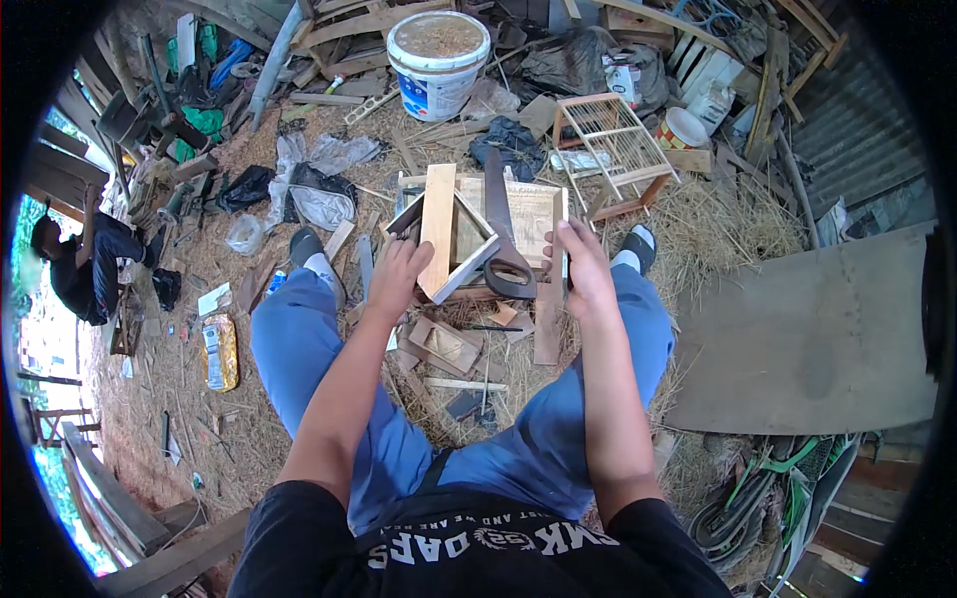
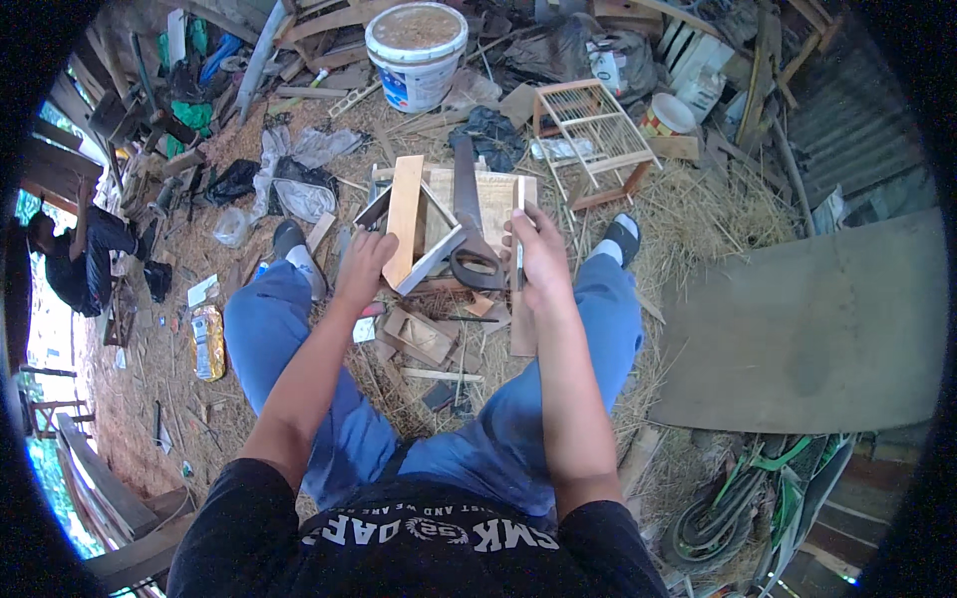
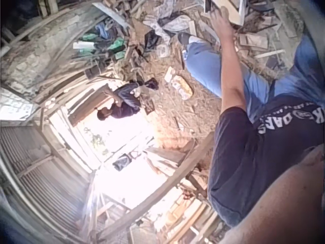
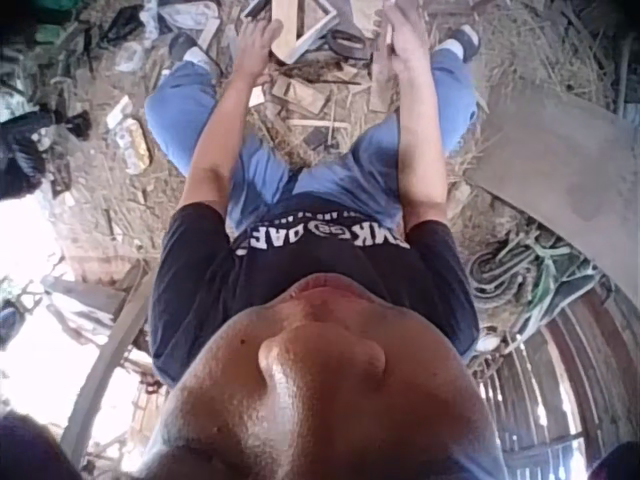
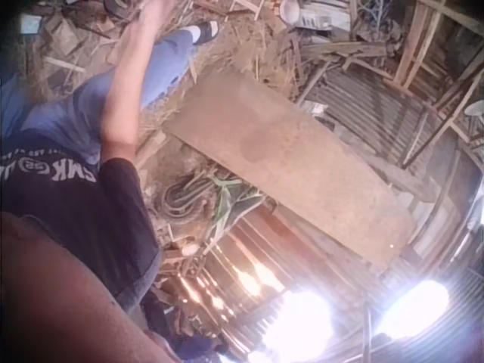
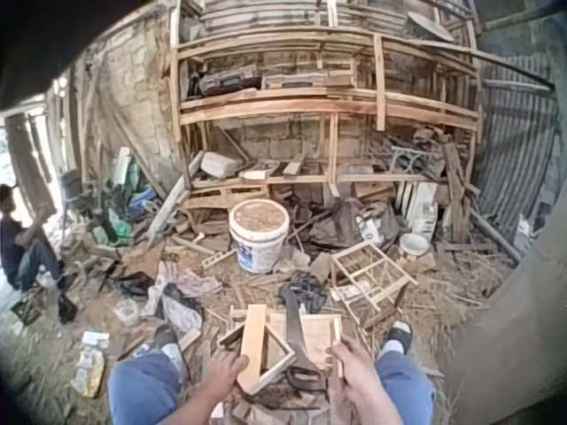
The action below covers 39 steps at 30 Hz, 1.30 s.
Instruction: The person handles a small rectangular wooden frame and a loose piece of wood, then uses a saw to cut the wood piece against a block.
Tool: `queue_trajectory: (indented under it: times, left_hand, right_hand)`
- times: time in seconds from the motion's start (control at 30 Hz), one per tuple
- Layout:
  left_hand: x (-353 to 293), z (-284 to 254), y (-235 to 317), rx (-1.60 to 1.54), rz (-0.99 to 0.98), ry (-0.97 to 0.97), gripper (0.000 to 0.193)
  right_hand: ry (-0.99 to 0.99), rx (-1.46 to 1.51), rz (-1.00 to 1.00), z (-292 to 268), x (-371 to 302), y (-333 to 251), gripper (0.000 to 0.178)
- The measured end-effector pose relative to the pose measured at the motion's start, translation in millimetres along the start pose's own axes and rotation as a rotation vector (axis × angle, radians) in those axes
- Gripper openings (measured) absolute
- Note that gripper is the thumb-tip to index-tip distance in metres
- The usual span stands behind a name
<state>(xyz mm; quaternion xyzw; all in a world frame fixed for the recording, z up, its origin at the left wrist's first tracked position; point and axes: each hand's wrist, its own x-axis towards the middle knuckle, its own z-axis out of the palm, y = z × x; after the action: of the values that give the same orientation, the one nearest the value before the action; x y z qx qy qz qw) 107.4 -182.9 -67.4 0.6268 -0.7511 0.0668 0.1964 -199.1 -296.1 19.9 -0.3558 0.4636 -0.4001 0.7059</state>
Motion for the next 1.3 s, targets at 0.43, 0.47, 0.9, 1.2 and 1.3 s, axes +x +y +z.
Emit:
queue_trajectory:
  times: [0.43,0.47,0.9,1.2,1.3]
  left_hand:
    - [-8,-8,0,-0.072,-0.156,-0.112,0.059]
    - [-10,-9,-1,-0.114,-0.15,-0.139,0.065]
    - [-8,3,-6,-0.502,-0.346,-0.084,0.067]
    - [6,-1,9,-0.358,-0.512,-0.2,0.07]
    - [12,-7,14,-0.33,-0.543,-0.232,0.074]
  right_hand:
    - [-0.009,-0.329,-0.194,39,5,39,0.081]
    - [-0.014,-0.344,-0.193,44,6,41,0.081]
    - [0.138,-0.959,-0.692,110,28,107,0.069]
    - [0.238,-1.349,-0.763,122,27,115,0.059]
    - [0.19,-1.306,-0.758,112,28,114,0.061]
